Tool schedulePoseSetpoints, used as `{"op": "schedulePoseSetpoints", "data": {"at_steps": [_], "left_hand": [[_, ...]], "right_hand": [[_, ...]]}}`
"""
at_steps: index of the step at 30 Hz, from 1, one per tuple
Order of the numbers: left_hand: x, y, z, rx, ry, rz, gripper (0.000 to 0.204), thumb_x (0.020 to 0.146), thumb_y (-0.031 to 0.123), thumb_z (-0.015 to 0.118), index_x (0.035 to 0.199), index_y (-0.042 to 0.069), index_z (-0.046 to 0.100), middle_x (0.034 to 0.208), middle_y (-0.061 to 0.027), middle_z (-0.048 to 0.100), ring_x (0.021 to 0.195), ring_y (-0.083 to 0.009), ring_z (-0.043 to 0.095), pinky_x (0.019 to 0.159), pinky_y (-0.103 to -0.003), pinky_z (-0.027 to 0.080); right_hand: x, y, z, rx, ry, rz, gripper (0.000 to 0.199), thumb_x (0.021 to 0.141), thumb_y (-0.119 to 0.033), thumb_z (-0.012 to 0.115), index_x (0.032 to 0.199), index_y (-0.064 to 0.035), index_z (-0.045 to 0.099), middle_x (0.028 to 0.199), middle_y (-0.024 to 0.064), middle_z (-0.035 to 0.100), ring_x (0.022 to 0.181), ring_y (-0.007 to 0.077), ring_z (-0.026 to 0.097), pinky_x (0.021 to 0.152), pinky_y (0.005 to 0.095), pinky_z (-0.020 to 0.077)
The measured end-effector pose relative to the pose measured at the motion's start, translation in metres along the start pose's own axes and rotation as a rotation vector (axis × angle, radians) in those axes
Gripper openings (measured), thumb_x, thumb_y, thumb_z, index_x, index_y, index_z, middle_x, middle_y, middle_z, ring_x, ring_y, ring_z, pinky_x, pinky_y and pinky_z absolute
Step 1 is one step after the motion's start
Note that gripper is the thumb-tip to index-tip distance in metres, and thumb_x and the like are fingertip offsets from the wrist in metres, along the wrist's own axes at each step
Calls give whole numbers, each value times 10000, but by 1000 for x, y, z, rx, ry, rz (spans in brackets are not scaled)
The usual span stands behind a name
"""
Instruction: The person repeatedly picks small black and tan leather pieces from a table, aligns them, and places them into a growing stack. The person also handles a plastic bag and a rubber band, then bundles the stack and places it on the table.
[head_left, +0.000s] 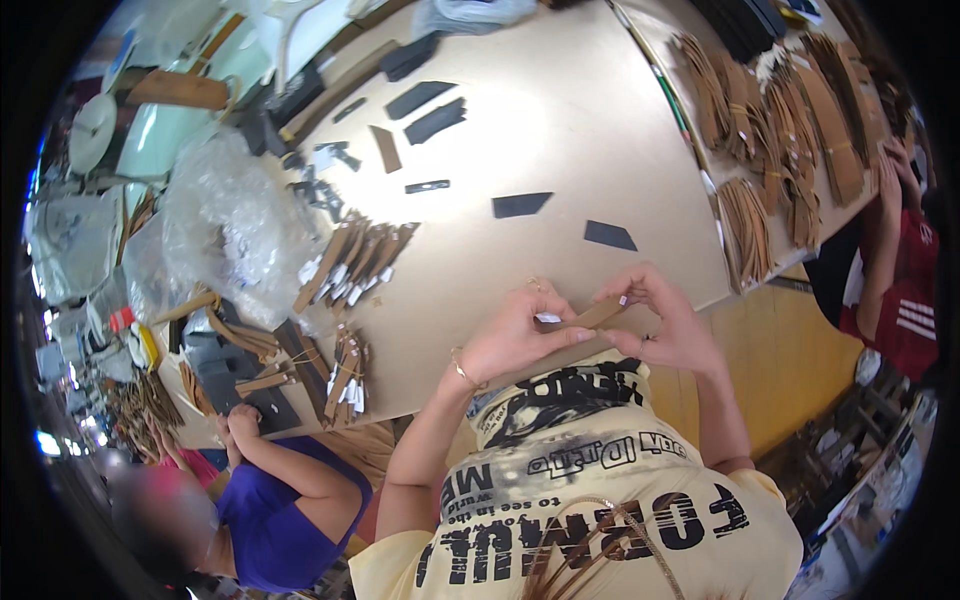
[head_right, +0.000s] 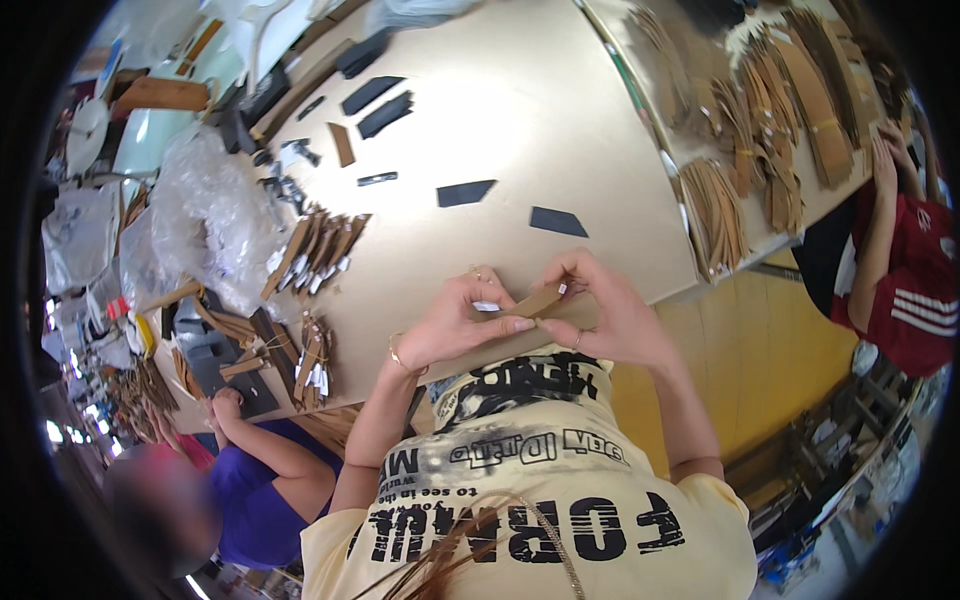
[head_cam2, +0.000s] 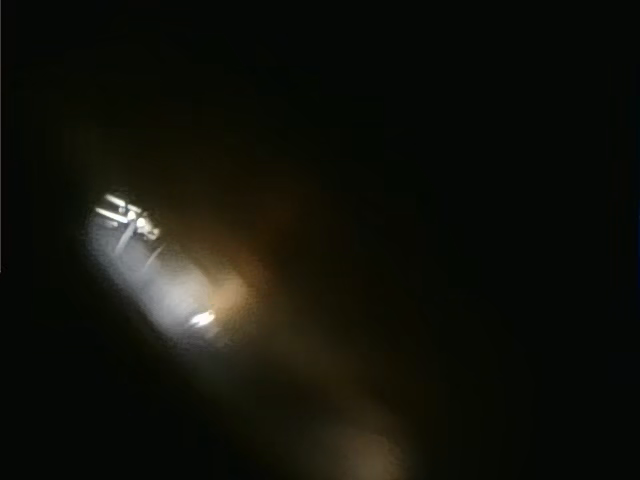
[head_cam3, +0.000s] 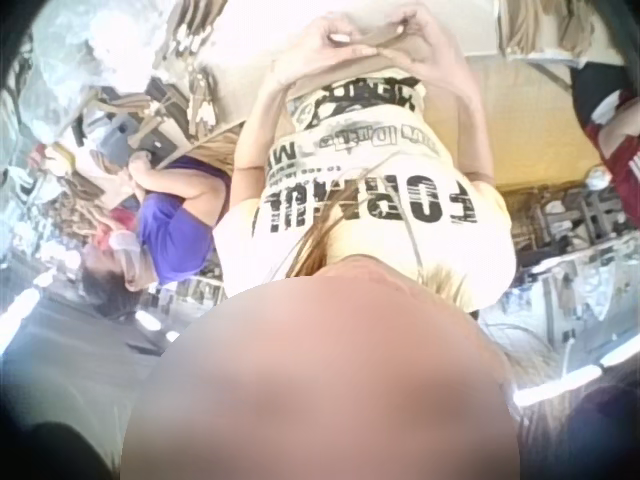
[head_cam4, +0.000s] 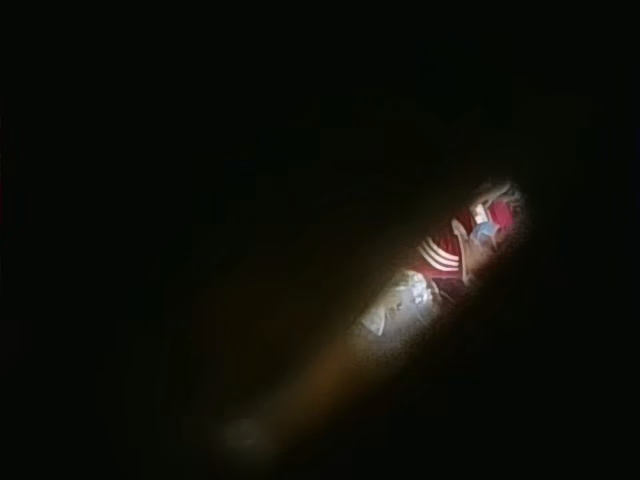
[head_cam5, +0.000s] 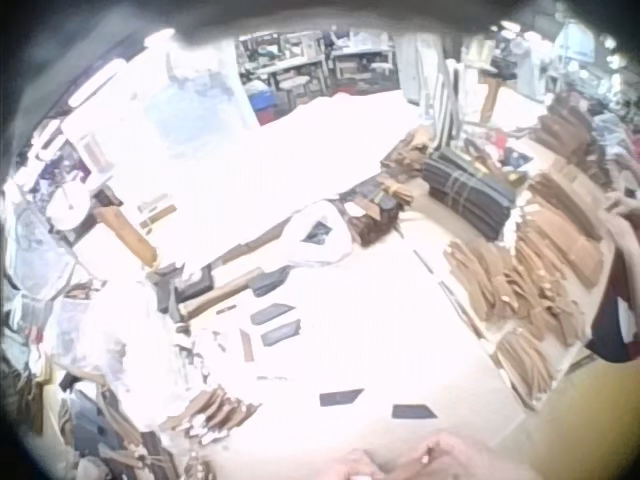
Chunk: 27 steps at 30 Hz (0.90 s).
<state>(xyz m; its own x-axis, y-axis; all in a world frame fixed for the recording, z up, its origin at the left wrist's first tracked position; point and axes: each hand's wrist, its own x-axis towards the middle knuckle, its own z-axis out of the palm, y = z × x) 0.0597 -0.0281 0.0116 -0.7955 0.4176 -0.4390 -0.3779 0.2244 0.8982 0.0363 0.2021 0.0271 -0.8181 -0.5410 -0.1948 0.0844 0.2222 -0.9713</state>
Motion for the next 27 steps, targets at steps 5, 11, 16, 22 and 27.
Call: {"op": "schedulePoseSetpoints", "data": {"at_steps": [5, 11, 16, 22, 27], "left_hand": [[14, 4, 5, 242, -6, 15, 233, 826, 241, 780, 880, 20, 728, 852, -115, 588, 856, -250, 579, 769, -358, 474], [22, 8, -8, 55, 92, -8, 206, 860, 191, 749, 889, -12, 730, 835, -95, 604, 829, -205, 559, 784, -329, 447], [5, 8, -24, -40, 126, -68, 152, 867, 139, 743, 900, -10, 735, 806, -55, 593, 811, -151, 533, 754, -296, 422], [-24, 12, -38, -126, 116, -43, 121, 852, 120, 759, 904, 11, 753, 805, -35, 595, 795, -125, 526, 734, -280, 421], [-24, 13, -33, -94, 73, -39, 128, 845, 125, 772, 911, 16, 757, 792, -25, 592, 773, -115, 512, 711, -282, 414]], "right_hand": [[-3, 13, -6, 496, 110, 319, 356, 862, 5, 719, 1132, -44, 492, 992, 32, 635, 860, 92, 619, 720, 233, 501], [5, 18, -4, 485, 361, 290, 402, 852, -14, 739, 1190, -66, 528, 964, 22, 633, 853, 86, 611, 721, 223, 480], [23, 27, 9, -480, 524, -60, 309, 837, -116, 747, 1136, -88, 675, 1131, 67, 624, 1049, 248, 581, 871, 370, 471], [30, 42, 14, -887, 360, -190, 367, 792, -160, 760, 1155, -177, 708, 1290, 74, 554, 1183, 312, 492, 975, 428, 400], [23, 44, 5, -893, 221, -270, 420, 784, -142, 775, 1197, -158, 701, 1295, 101, 555, 1170, 306, 508, 968, 402, 427]]}}
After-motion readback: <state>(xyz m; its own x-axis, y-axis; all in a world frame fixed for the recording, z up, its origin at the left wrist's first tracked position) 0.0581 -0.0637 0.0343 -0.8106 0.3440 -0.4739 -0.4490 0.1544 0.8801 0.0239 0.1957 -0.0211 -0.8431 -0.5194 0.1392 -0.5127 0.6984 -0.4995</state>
